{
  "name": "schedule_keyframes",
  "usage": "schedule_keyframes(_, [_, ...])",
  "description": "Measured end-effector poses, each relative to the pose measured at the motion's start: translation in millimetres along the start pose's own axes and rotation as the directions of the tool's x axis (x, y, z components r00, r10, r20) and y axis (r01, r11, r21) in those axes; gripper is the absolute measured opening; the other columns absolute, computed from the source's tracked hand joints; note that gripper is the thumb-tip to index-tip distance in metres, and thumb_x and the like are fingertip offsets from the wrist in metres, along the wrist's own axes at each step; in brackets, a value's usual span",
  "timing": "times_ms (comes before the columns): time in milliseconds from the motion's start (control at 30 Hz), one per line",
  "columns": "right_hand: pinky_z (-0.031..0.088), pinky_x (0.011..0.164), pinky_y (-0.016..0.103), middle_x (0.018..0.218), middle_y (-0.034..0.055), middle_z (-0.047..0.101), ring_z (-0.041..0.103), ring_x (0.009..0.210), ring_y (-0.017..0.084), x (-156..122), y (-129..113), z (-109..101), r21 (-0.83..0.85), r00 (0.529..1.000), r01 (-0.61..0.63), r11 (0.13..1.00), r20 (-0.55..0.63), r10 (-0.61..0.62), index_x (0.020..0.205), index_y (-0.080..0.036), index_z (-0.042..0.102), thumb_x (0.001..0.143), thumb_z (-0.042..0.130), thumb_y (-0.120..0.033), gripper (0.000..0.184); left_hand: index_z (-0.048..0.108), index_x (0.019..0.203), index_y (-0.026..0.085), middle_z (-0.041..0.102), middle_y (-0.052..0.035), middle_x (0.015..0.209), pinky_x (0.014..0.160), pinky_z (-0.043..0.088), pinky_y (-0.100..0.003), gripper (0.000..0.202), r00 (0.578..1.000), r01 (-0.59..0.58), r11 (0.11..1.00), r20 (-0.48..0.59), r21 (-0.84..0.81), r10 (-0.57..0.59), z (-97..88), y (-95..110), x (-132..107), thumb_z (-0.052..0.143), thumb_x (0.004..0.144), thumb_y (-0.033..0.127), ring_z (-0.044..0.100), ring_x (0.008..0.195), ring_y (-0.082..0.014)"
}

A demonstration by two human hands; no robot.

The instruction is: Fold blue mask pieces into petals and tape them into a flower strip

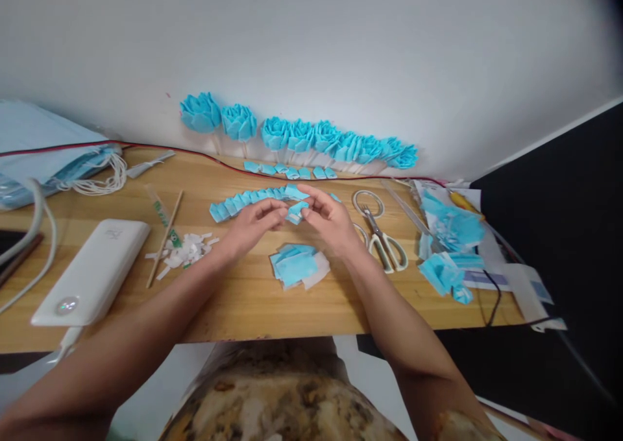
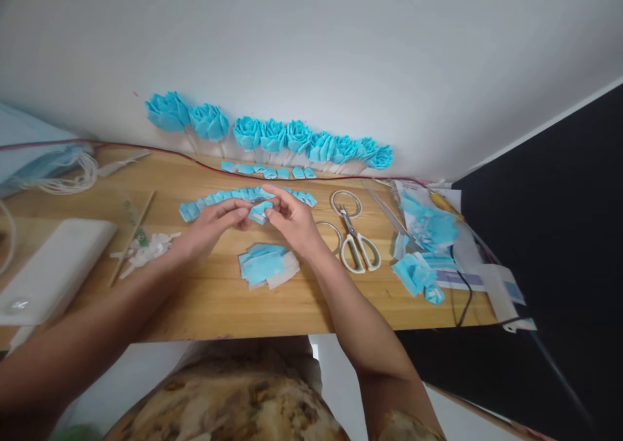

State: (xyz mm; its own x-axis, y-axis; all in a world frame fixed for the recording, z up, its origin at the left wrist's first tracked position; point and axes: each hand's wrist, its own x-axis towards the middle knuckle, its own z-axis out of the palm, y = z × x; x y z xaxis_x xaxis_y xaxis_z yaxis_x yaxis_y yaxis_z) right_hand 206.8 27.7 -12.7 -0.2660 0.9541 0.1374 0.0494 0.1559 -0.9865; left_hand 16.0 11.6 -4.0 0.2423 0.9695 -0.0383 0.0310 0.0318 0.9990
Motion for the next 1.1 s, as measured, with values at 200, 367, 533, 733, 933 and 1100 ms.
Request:
schedule_keyframes(200, [0.050, 0.078, 0.029, 0.086, -0.0009, 0.061, 0.057, 0.080, 0.014, -3.9, 0.3, 11.3, -0.042, 0.999, 0.032, 0.999, -0.022, -0.033, 0.126, -0.024, 0.065, 0.083, 0.066, -0.029, 0.043, 0.066, 0.090, 0.016, 0.067, -0.0040, 0.091, 0.081, 0.044, -0.034, 0.031, 0.996, -0.033, 0.999, 0.086, 0.007, 0.033, 3.9, -15.0, 5.3, 0.071, 0.074, 0.043, 0.058, 0.084, -0.0179])
schedule_keyframes(367, [0.050, 0.089, 0.034, 0.100, 0.0021, 0.069, 0.063, 0.094, 0.017, -6.5, -3.9, 8.0, 0.068, 0.998, -0.006, 0.998, 0.066, 0.002, 0.124, -0.026, 0.067, 0.086, 0.067, -0.033, 0.038, 0.062, 0.074, 0.017, 0.056, 0.0004, 0.073, 0.068, 0.038, -0.029, 0.027, 1.000, -0.028, 0.999, -0.007, 0.019, 0.028, 3.4, -15.5, 5.8, 0.069, 0.073, 0.043, 0.049, 0.071, -0.0141])
schedule_keyframes(533, [0.049, 0.093, 0.036, 0.103, 0.0029, 0.070, 0.063, 0.097, 0.019, -7.2, -9.6, 1.8, 0.072, 0.997, -0.020, 0.997, 0.082, 0.014, 0.125, -0.026, 0.066, 0.088, 0.064, -0.034, 0.038, 0.057, 0.065, 0.018, 0.051, 0.0015, 0.067, 0.062, 0.034, -0.028, 0.028, 0.999, -0.012, 1.000, -0.030, 0.012, 0.013, 3.1, -10.0, 3.8, 0.069, 0.072, 0.043, 0.044, 0.066, -0.0132])
schedule_keyframes(733, [0.050, 0.085, 0.033, 0.096, 0.0022, 0.066, 0.061, 0.090, 0.018, -7.2, -4.9, 8.5, -0.012, 0.997, -0.029, 0.999, 0.074, 0.030, 0.129, -0.025, 0.062, 0.084, 0.068, -0.036, 0.047, 0.055, 0.062, 0.019, 0.049, 0.0021, 0.064, 0.061, 0.034, -0.027, 0.030, 1.000, -0.026, 1.000, -0.005, 0.008, 0.026, 3.6, -16.5, 4.9, 0.070, 0.072, 0.043, 0.043, 0.064, -0.0129])
schedule_keyframes(933, [0.048, 0.078, 0.030, 0.086, -0.0006, 0.061, 0.058, 0.080, 0.015, -3.0, -0.5, 6.6, -0.009, 1.000, -0.010, 1.000, 0.017, 0.010, 0.126, -0.022, 0.063, 0.080, 0.068, -0.030, 0.047, 0.060, 0.069, 0.018, 0.055, 0.0008, 0.069, 0.065, 0.039, -0.028, 0.029, 0.998, -0.019, 0.999, 0.065, 0.029, 0.017, 1.8, -10.9, 3.3, 0.069, 0.075, 0.045, 0.048, 0.067, -0.0135])
schedule_keyframes(1100, [0.046, 0.076, 0.030, 0.082, -0.0017, 0.058, 0.055, 0.077, 0.014, 1.4, -1.6, -2.2, -0.046, 0.998, 0.002, 0.999, -0.061, -0.005, 0.131, -0.022, 0.061, 0.079, 0.065, -0.028, 0.052, 0.066, 0.084, 0.018, 0.062, -0.0014, 0.078, 0.072, 0.046, -0.029, 0.030, 0.996, 0.024, 0.999, 0.090, -0.043, -0.020, -1.6, -2.4, 3.3, 0.070, 0.075, 0.046, 0.055, 0.074, -0.0151])
